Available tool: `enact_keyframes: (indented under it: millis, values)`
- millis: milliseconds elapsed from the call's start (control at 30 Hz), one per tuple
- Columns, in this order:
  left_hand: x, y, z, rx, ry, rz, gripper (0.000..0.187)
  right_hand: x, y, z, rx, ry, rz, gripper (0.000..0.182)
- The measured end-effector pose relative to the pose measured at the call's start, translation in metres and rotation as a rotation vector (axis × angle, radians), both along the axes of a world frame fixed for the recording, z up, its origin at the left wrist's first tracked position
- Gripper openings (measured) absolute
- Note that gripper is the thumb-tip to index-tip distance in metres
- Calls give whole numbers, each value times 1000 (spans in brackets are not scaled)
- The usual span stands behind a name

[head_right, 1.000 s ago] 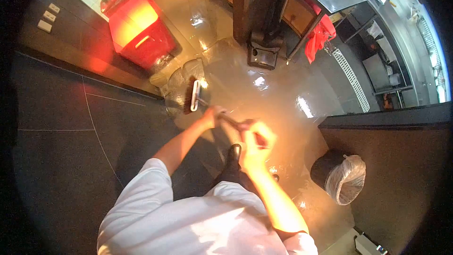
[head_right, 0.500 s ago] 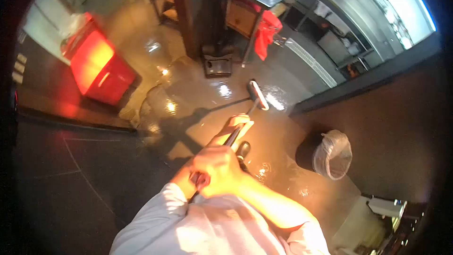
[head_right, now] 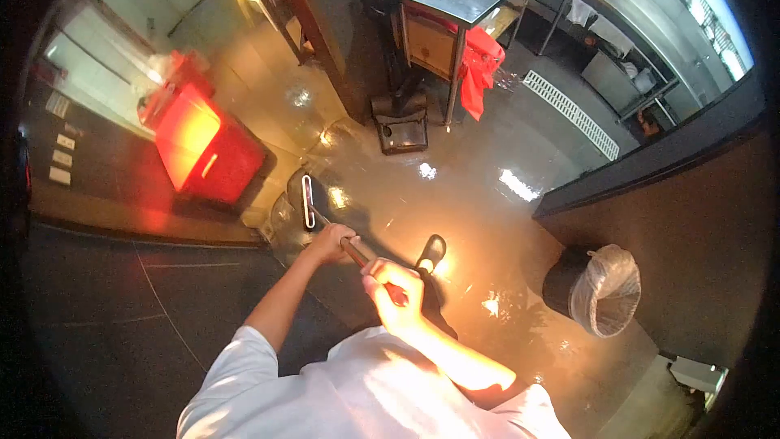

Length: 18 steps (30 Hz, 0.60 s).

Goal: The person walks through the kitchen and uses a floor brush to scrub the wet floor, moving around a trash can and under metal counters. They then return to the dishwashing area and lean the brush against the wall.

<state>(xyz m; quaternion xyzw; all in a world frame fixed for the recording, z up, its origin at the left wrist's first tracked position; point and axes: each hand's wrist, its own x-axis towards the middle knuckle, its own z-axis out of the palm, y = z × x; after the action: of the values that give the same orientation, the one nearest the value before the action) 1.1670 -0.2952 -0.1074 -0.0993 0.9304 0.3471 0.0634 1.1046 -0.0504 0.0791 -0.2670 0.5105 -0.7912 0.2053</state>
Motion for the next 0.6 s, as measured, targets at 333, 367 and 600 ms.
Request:
enact_keyframes:
  millis: [333,367,600]
  values:
    - [-170,-53,-117,-151,68,-221,18,-122,-33,-89,108,53,-262,17]
    - [-184,-42,-121,-112,24,-311,18,-127,-17,-85,140,1,-288,17]
    - [-269,121,-36,251,-65,-491,28,-195,95,17,119,-126,-512,23]
